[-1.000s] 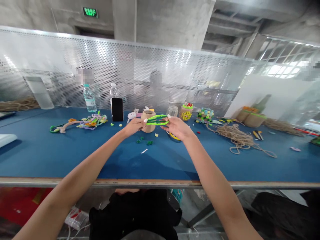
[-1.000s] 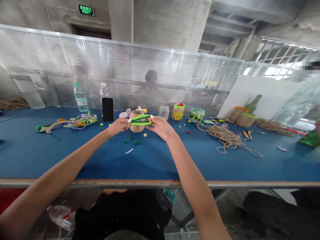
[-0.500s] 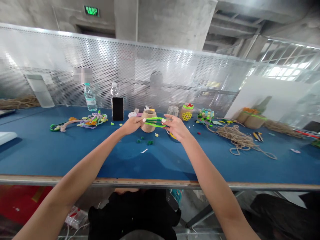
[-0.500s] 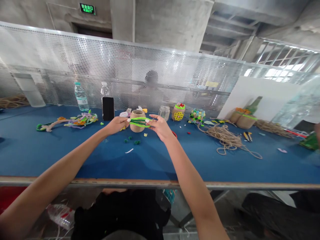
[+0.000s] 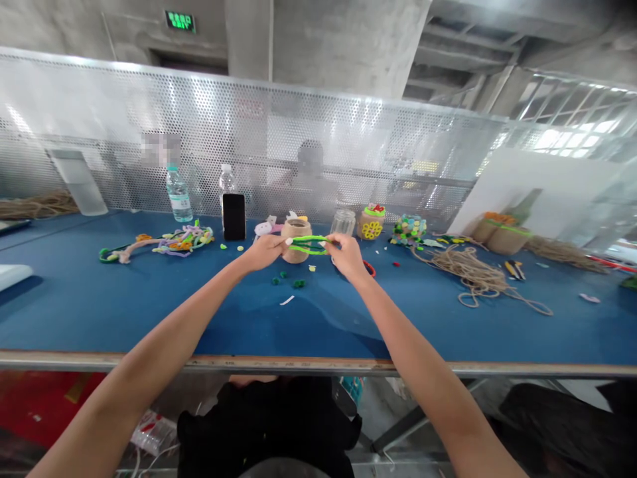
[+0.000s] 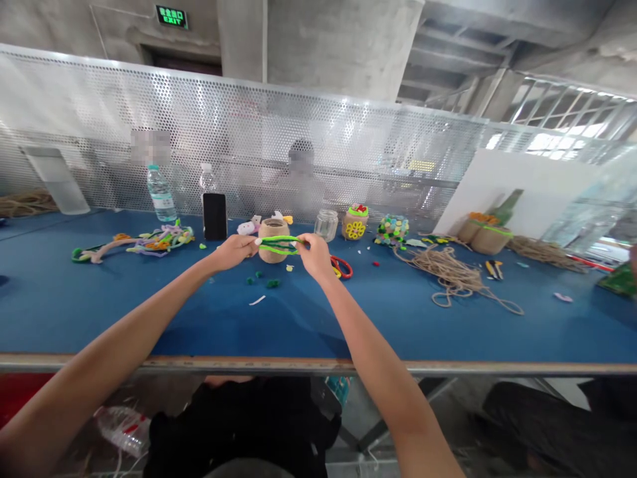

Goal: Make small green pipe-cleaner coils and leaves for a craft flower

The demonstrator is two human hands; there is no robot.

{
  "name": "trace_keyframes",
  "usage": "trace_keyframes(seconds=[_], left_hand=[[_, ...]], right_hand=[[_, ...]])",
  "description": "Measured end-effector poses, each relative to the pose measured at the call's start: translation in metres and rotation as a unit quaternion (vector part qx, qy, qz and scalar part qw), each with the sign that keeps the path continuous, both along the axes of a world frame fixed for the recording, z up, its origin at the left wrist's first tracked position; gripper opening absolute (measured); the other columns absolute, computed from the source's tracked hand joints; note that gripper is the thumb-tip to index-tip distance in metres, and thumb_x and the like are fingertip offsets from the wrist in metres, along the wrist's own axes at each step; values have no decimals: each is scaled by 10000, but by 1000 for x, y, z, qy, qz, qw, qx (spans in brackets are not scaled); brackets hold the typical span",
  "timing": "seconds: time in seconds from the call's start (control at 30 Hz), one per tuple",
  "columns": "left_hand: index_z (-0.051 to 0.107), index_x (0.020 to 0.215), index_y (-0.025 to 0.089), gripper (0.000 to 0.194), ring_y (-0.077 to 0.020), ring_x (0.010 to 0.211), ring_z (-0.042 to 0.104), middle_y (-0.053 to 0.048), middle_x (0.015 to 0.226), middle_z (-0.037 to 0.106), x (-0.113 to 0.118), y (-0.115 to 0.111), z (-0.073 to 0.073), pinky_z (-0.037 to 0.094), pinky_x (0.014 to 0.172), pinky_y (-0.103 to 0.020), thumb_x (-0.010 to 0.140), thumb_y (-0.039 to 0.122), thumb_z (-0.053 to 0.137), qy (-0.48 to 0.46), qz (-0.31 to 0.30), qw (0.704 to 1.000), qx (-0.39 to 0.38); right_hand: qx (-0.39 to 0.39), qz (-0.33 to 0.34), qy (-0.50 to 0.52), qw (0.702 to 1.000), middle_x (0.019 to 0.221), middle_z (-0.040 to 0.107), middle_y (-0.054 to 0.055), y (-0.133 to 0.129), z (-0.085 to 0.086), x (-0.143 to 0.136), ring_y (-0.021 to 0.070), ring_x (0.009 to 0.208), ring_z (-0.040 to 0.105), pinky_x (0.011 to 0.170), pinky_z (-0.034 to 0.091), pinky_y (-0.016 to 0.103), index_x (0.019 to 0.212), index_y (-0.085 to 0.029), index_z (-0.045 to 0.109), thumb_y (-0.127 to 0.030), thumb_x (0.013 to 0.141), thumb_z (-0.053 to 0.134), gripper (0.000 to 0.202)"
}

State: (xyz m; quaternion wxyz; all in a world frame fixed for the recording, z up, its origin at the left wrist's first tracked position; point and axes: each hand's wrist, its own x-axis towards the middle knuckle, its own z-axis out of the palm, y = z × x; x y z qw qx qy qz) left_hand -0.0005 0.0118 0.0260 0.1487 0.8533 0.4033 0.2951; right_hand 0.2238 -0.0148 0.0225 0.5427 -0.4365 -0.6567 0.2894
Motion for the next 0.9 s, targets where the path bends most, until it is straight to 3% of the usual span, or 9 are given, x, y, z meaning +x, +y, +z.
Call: trace_keyframes(seconds=[0.2,0.33,0.57,0.9], left_hand=[[572,970,110,242,-120,702,592,-28,860,602,-14,9,5,515,630,-280,902,331,497,5,-13,1000,2],[576,940,109,243,-119,699,589,-23,838,601,-23,10,12,511,635,-282,902,335,495,14,-28,1000,4],[581,909,108,235,-116,685,584,-16,815,599,-29,8,18,506,628,-276,894,331,509,43,-72,996,-23],[577,874,107,255,-97,621,562,-2,754,583,-35,7,25,490,581,-250,903,346,491,49,-100,992,-59]], right_hand=[[-147,195,58,968,901,671,58,-12,8,4,164,872,620,828,501,341,798,-139,656,-271,710,697,164],[-232,267,68,933,869,693,77,-15,9,8,170,843,648,767,528,310,804,-137,667,-263,684,733,186],[-332,321,48,886,830,717,105,-12,10,15,168,766,684,620,541,225,824,-124,672,-223,736,697,135],[-333,322,84,882,822,719,84,-15,10,10,142,791,684,678,541,179,818,-114,687,-90,700,698,122]])
